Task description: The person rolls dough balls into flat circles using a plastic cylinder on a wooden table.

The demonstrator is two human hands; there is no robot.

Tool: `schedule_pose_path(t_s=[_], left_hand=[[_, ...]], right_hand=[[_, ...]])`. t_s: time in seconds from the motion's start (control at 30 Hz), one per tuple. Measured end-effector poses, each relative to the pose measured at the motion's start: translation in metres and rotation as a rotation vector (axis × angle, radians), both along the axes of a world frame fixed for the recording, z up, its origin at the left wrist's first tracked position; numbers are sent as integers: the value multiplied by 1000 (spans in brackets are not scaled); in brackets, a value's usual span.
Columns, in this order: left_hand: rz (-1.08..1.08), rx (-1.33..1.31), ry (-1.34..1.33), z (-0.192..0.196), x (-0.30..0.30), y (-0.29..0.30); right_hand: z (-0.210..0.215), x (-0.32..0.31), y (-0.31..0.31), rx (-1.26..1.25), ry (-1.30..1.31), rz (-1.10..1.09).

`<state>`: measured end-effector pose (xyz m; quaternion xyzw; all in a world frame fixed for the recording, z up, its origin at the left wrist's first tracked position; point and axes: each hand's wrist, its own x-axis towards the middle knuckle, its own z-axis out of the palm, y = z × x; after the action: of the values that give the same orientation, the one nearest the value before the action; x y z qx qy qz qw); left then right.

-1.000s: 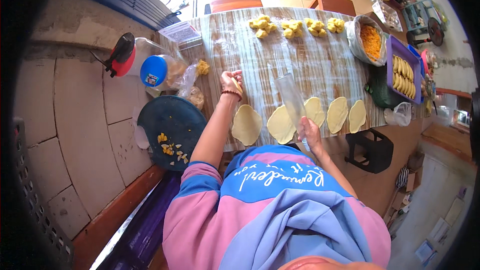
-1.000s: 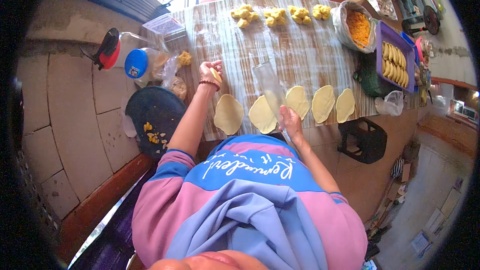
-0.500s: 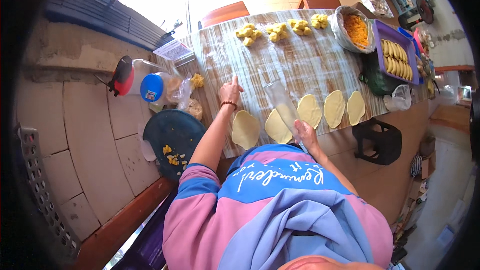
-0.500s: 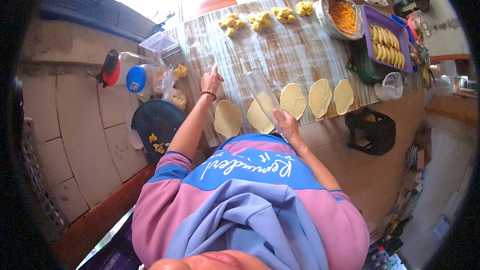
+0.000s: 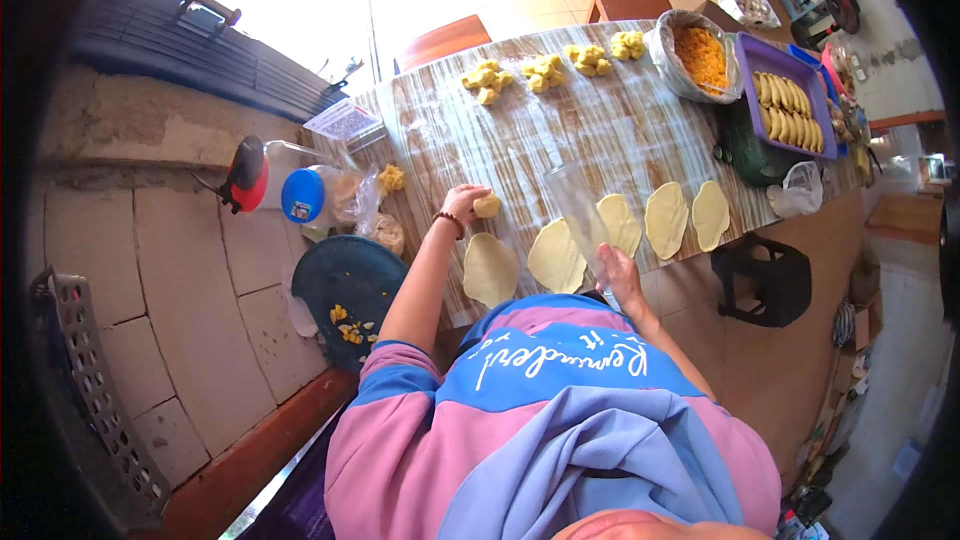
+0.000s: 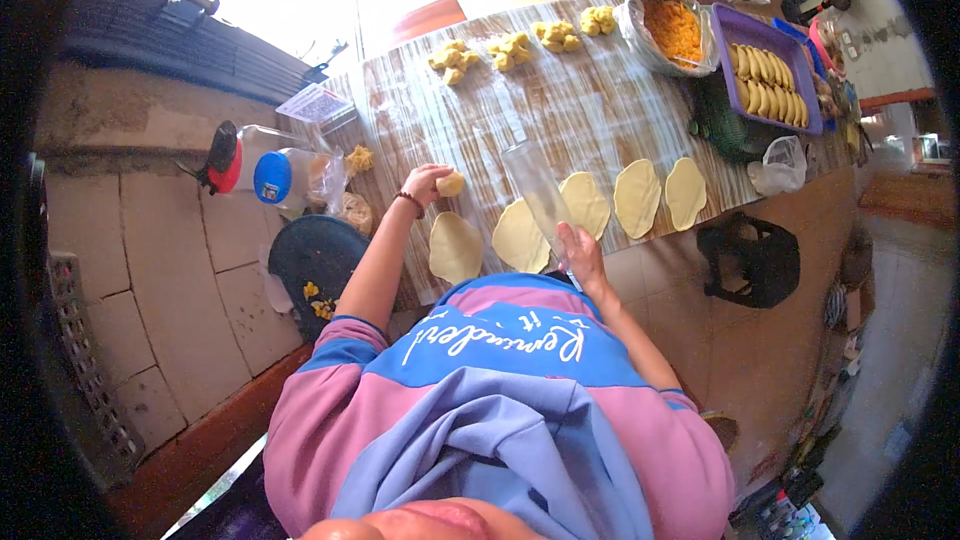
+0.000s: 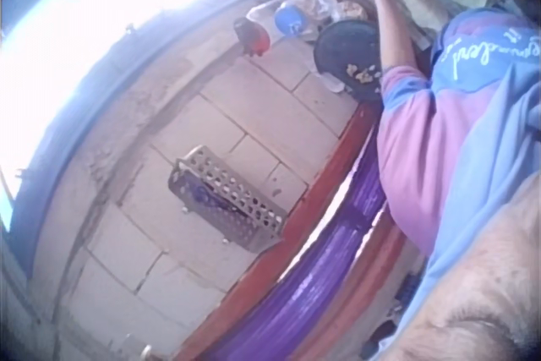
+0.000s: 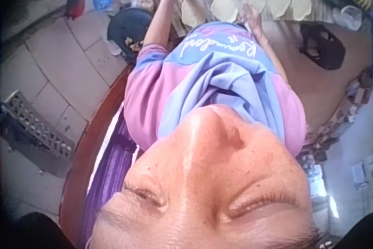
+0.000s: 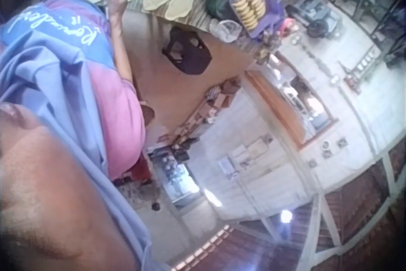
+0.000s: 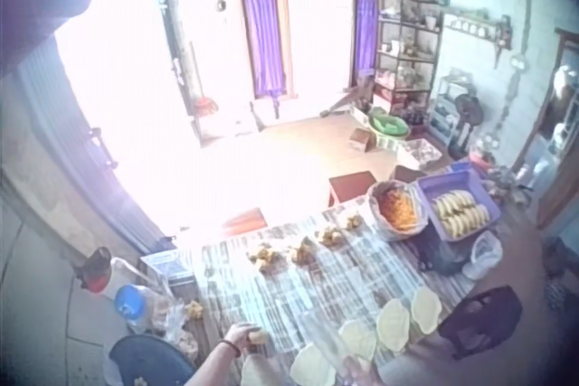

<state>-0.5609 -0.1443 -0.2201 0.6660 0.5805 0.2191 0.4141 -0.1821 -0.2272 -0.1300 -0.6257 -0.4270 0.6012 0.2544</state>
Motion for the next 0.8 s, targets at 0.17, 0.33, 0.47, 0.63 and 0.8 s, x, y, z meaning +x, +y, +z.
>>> schedule_pose_path(t_s=[0.17, 0.33, 0.47, 0.63, 0.8], left_hand=[[702, -322, -512, 2, 19, -4], [681, 118, -246, 62, 28, 18], [269, 287, 155, 35, 2, -10], [385, 326, -97, 29, 1, -32], [575, 272, 29, 7, 3, -11]], right_hand=[[-2, 0, -1, 14, -2, 64], [-1, 5, 1, 14, -59, 77], [5, -5, 5, -6, -74, 125], [5, 5, 1, 15, -86, 153], [8, -5, 7, -19, -102, 172]])
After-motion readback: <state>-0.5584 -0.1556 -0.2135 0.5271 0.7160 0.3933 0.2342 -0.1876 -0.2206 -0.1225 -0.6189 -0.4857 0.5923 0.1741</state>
